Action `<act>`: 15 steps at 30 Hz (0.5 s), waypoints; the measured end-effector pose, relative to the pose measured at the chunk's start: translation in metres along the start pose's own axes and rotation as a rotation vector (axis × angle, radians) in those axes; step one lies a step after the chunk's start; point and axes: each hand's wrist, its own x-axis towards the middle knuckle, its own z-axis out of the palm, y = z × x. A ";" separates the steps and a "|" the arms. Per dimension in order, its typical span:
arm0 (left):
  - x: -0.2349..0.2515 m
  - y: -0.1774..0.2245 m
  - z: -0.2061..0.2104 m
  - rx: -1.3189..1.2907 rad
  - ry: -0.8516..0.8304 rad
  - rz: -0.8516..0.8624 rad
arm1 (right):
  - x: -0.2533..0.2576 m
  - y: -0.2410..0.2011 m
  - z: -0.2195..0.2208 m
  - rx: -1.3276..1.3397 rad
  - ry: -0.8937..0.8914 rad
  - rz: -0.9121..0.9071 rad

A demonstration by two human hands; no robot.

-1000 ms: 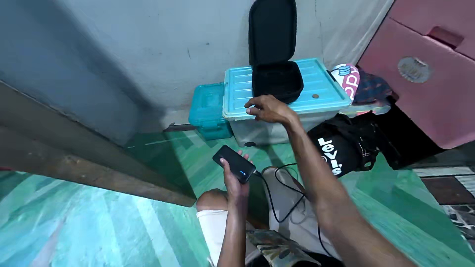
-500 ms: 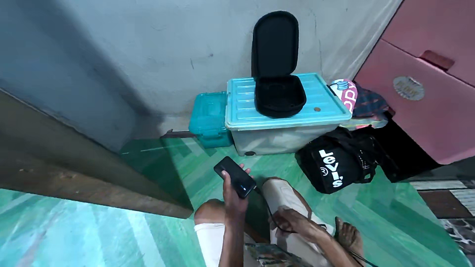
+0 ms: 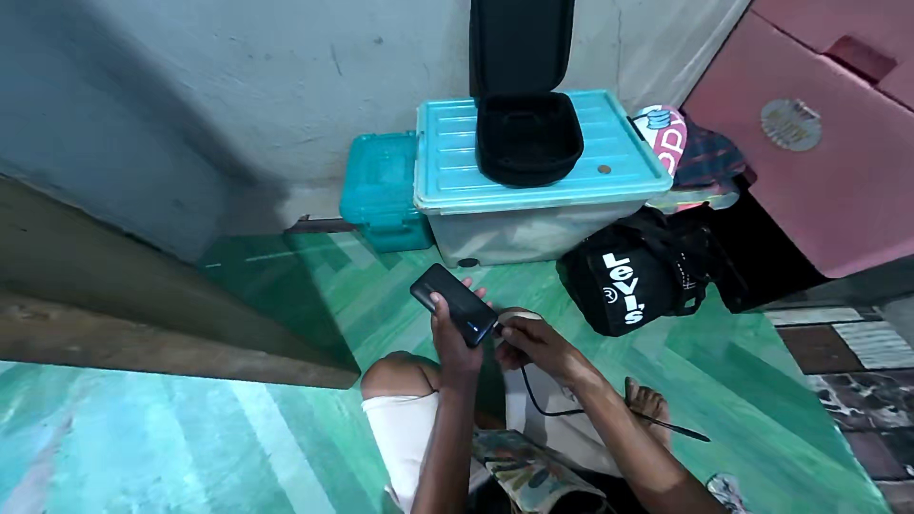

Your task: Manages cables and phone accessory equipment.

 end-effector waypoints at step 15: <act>-0.011 0.007 0.000 -0.170 -0.176 -0.106 | -0.003 -0.004 0.028 0.211 0.083 -0.086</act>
